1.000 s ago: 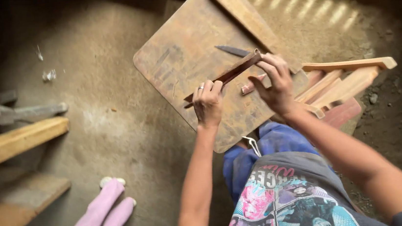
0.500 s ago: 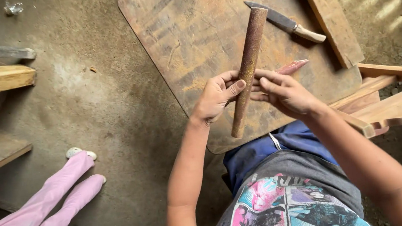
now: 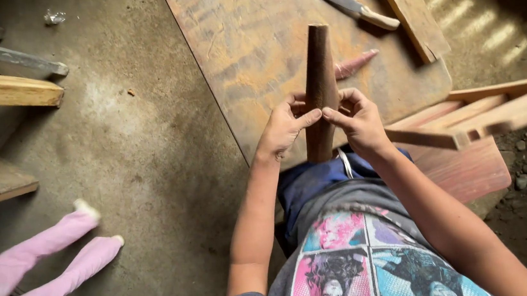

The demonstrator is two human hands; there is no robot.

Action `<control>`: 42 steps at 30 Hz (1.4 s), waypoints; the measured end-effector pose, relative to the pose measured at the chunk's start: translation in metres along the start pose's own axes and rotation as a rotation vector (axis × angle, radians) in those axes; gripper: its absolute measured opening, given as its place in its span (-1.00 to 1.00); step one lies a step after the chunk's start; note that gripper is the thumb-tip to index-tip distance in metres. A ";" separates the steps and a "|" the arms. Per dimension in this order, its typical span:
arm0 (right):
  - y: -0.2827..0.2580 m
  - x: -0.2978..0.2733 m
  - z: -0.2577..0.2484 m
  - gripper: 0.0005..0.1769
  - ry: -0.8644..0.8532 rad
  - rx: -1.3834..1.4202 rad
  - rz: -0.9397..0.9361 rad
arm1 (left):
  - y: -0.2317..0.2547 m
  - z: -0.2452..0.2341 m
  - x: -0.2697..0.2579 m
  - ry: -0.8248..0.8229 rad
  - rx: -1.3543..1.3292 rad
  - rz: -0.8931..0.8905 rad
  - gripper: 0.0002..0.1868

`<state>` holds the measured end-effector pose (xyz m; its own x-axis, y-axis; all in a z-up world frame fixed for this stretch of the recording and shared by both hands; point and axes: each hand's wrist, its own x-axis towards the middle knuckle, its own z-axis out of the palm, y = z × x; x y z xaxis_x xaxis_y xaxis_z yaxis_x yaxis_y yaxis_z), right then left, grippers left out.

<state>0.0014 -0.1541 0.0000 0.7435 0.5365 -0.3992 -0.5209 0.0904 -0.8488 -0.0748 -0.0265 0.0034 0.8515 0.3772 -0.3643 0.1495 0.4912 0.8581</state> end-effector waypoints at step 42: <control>0.031 0.011 -0.078 -0.84 -0.336 -1.251 -1.428 | -0.095 0.001 -0.012 0.192 1.521 1.124 -0.76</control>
<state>0.0266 -0.2111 -0.0579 0.1044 0.7497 0.6535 0.9720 0.0621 -0.2264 -0.0987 -0.0786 -0.0733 0.8122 0.1084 0.5732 -0.0110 -0.9796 0.2009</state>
